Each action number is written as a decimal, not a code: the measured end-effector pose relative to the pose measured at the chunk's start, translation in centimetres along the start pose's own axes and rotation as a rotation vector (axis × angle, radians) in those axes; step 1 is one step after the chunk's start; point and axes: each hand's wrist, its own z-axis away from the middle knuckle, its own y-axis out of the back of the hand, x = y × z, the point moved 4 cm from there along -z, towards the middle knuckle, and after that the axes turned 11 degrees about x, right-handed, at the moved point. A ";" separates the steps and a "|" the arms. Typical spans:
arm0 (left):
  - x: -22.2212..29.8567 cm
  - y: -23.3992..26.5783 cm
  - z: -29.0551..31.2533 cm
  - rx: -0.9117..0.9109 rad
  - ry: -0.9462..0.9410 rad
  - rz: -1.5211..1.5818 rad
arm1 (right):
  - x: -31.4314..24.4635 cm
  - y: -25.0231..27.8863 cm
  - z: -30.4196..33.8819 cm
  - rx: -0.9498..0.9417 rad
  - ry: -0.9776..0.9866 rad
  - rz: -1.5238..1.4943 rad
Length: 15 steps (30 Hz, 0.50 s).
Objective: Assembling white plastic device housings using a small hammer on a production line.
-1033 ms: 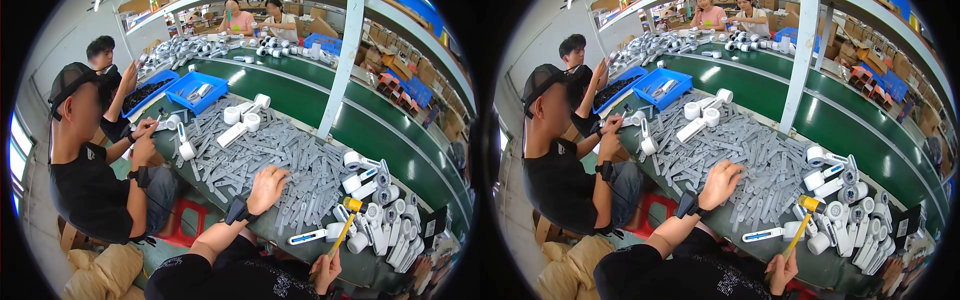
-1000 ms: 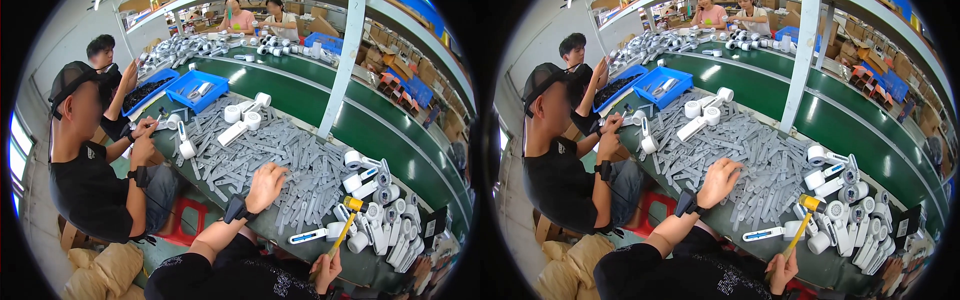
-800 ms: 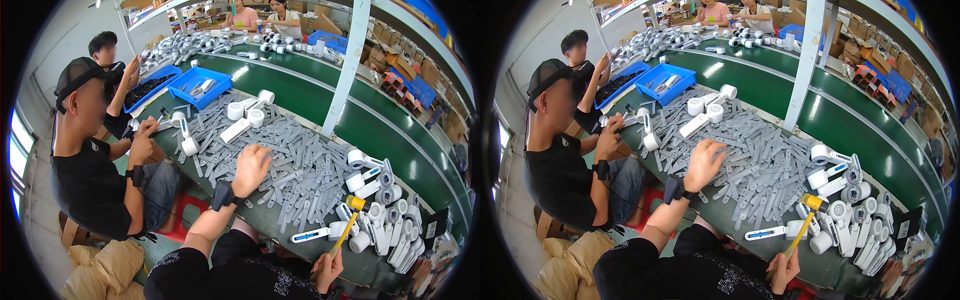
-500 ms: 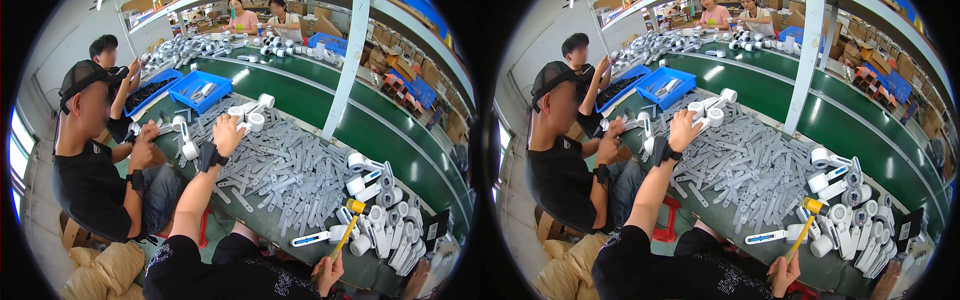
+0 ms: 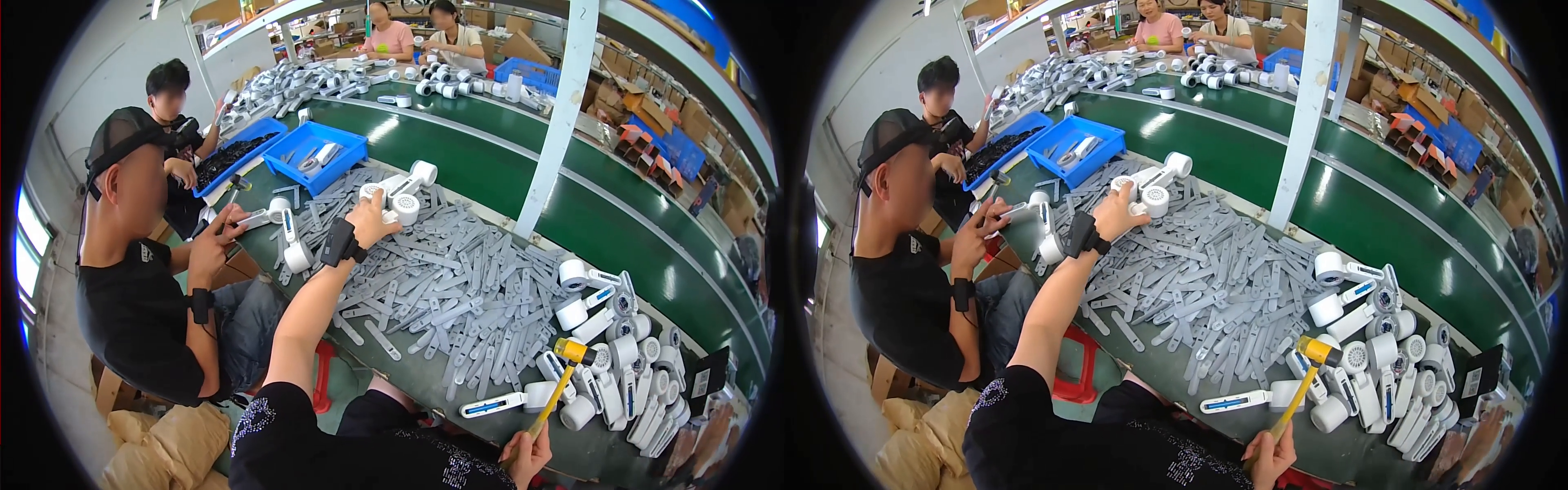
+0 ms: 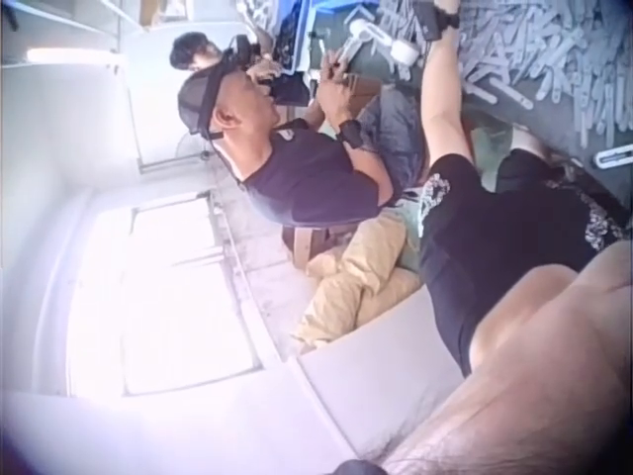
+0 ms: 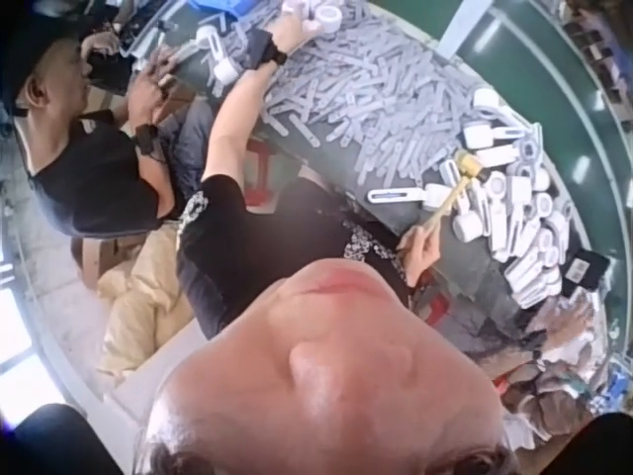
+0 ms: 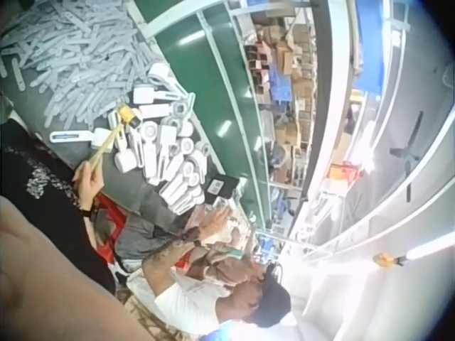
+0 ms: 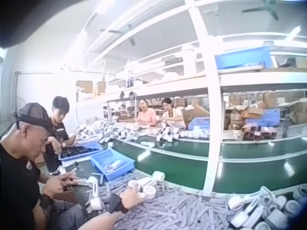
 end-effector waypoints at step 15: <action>0.1 -2.7 -5.4 -0.134 -0.263 -0.288 | -0.6 -0.7 0.2 0.017 -0.072 -0.031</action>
